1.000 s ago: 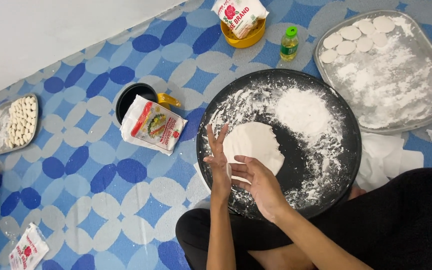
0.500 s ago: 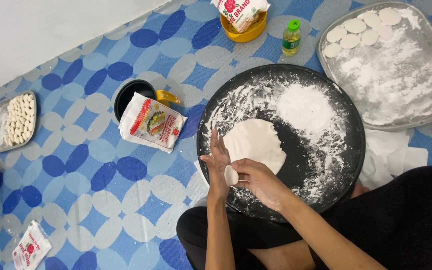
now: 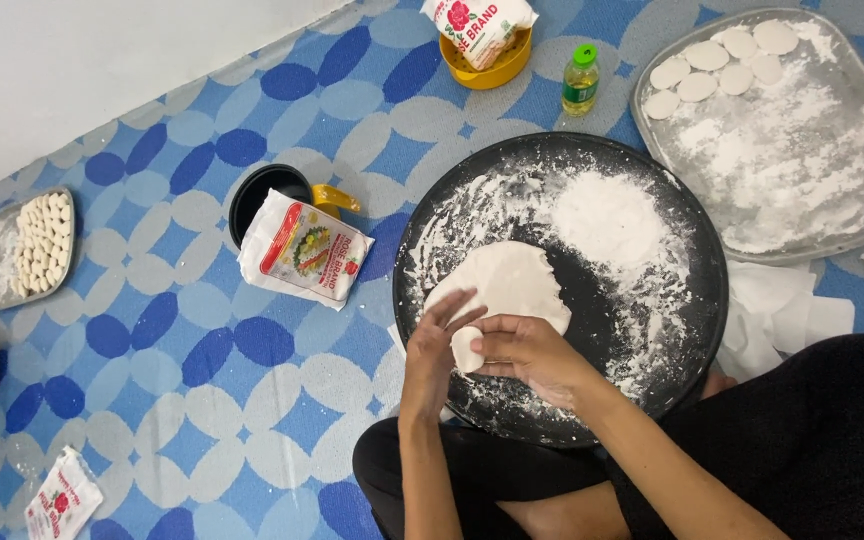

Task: The person is preparing dough by pulling off small pieces, rolling them into balls between their palms, and arranging them on a tray.

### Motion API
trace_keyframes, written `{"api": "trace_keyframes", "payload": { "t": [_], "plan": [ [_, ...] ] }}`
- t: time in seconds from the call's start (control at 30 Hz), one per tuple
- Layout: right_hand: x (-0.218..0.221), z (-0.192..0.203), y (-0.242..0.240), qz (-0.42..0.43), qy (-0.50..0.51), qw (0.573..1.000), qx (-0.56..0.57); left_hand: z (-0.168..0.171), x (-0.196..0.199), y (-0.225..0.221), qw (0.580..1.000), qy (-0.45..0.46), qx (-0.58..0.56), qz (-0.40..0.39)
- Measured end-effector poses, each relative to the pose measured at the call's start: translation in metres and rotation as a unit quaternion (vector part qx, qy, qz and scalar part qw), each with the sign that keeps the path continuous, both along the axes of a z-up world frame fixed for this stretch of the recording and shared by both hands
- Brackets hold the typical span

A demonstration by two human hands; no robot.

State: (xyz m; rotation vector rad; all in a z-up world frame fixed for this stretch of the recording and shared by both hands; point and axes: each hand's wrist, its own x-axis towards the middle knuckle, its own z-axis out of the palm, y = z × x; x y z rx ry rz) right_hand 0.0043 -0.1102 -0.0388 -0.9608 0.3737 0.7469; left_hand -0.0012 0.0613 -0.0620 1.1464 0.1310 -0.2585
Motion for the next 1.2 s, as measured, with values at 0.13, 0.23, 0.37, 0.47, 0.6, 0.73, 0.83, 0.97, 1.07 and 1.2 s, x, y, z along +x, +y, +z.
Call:
{"api": "trace_keyframes", "payload": {
  "t": [0.13, 0.23, 0.37, 0.47, 0.6, 0.73, 0.83, 0.97, 1.07, 1.2],
  "plan": [
    [0.000, 0.002, -0.012, -0.024, -0.029, 0.998, -0.054, -0.005, -0.011, 0.010, 0.993, 0.041, 0.112, -0.025],
    [0.002, 0.000, -0.018, -0.027, -0.045, 0.997, -0.064, -0.002, -0.011, 0.004, 0.987, 0.083, 0.136, 0.010],
    [0.003, -0.011, -0.029, -0.049, -0.060, 0.995, -0.059, -0.016, -0.008, 0.001, 0.988, 0.073, 0.134, 0.008],
    [0.008, -0.006, -0.045, -0.055, -0.040, 0.995, -0.069, -0.007, -0.002, -0.009, 0.985, 0.097, 0.138, 0.031],
    [0.023, -0.005, -0.072, -0.132, 0.042, 0.989, -0.059, 0.001, 0.012, -0.025, 0.950, 0.165, 0.212, 0.162],
    [0.034, -0.014, -0.100, -0.213, 0.058, 0.975, -0.028, -0.040, 0.025, -0.043, 0.949, 0.117, 0.220, 0.196],
    [0.047, -0.027, -0.122, -0.246, 0.039, 0.968, 0.003, -0.064, 0.033, -0.060, 0.923, 0.084, 0.322, 0.194],
    [0.072, 0.011, -0.155, -0.252, 0.067, 0.963, -0.067, -0.086, 0.040, -0.089, 0.877, -0.037, 0.459, 0.135],
    [0.096, 0.038, -0.185, -0.227, 0.083, 0.956, -0.167, -0.104, 0.047, -0.101, 0.838, -0.162, 0.513, 0.095],
    [0.129, 0.018, -0.244, -0.271, 0.058, 0.945, -0.173, -0.163, 0.052, -0.107, 0.697, -0.155, 0.700, -0.003]
  ]
}}
